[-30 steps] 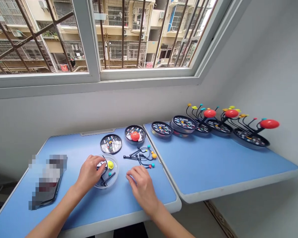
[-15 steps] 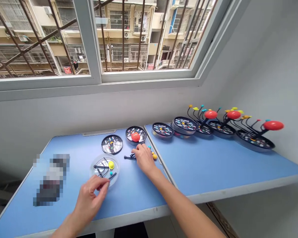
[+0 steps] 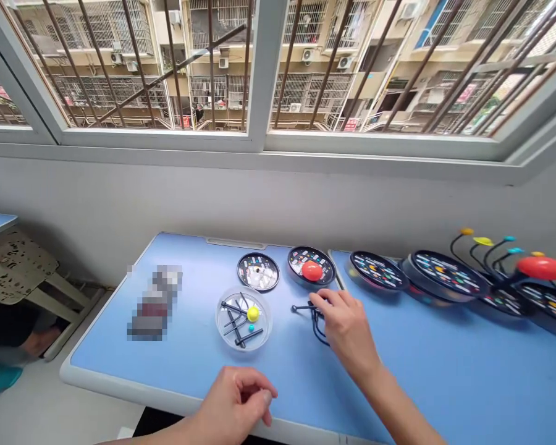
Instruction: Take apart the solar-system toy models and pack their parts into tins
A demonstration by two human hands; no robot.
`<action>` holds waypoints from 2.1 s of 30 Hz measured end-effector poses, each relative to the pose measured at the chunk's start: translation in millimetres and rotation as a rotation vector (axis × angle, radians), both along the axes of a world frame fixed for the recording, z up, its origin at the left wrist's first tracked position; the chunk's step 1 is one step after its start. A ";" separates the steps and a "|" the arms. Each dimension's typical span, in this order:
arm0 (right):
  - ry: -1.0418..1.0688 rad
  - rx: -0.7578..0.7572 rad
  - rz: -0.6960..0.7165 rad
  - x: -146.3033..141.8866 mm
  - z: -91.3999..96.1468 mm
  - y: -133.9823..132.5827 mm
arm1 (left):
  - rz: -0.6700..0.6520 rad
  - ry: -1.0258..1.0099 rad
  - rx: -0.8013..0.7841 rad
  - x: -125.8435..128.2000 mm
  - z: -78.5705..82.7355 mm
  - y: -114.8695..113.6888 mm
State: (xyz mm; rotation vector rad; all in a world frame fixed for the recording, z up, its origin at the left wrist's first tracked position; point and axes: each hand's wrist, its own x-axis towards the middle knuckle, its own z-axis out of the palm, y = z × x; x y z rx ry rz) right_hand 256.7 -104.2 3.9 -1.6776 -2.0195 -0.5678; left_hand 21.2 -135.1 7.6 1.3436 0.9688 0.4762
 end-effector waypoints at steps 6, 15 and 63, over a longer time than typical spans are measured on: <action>0.122 0.149 0.170 -47.2 14.6 -30.4 | 0.020 -0.341 -0.375 13.5 7.5 20.4; 0.264 0.255 0.104 -45.8 -26.2 -11.7 | 0.012 -0.358 -0.367 30.0 -6.1 26.5; 2.171 0.057 0.206 -71.9 38.4 -39.8 | 0.128 0.028 0.345 17.8 7.8 -29.6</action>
